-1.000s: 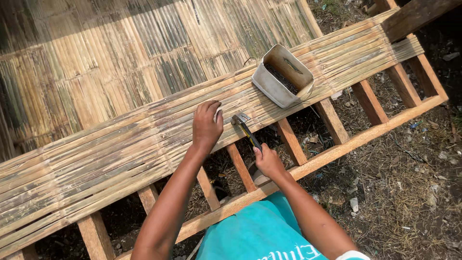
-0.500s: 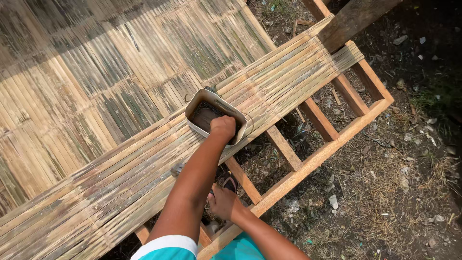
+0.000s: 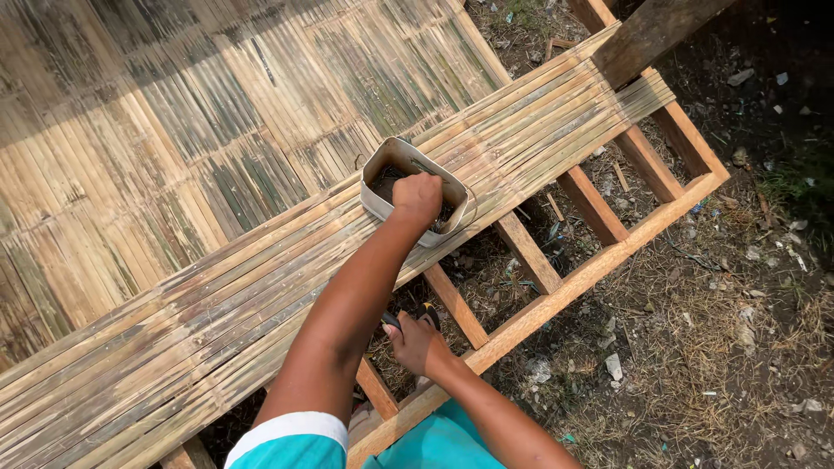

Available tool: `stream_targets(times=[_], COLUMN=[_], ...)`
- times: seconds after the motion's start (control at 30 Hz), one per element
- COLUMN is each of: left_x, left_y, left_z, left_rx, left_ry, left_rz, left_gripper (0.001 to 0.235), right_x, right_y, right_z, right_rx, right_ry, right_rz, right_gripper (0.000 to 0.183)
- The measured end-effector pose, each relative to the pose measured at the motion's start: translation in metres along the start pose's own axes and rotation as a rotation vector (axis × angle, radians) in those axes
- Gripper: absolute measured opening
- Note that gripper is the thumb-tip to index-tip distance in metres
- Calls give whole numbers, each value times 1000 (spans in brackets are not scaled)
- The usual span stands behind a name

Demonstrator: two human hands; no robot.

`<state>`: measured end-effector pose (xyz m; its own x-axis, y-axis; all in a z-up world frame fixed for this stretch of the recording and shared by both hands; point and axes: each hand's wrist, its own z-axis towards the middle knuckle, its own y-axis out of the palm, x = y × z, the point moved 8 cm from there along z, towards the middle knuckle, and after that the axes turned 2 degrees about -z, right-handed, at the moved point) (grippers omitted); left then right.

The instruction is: The person hammers nails into a bamboo mat laid over a wooden frame. They repeatedly pick nails from a metal container and drive them into the mat using a hammer.

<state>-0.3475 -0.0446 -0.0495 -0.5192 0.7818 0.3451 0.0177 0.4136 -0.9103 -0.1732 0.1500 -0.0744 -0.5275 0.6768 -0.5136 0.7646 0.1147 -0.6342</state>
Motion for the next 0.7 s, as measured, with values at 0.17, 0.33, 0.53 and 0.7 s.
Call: stream_targets(times=[0.17,0.33,0.53,0.7], left_x=[-10,-69,-243,-366], left_y=[-71,-138,-131,-35], left_z=[-59,-181,-347,-468], left_rx=[490,672,774,585], left_ry=[71,72,-205,-627], left_rz=[-175,-494,-485,-627], left_gripper=[14,18,14,23], right_x=[0,-21,-57,-145], right_y=[46,68,70,83], right_z=[-20,-35,-84,-111], right_rx=[156,233,179,301], right_ry=[84,87,107,-210], right_rz=[91,141,83,222], right_gripper=[44,48,49,40])
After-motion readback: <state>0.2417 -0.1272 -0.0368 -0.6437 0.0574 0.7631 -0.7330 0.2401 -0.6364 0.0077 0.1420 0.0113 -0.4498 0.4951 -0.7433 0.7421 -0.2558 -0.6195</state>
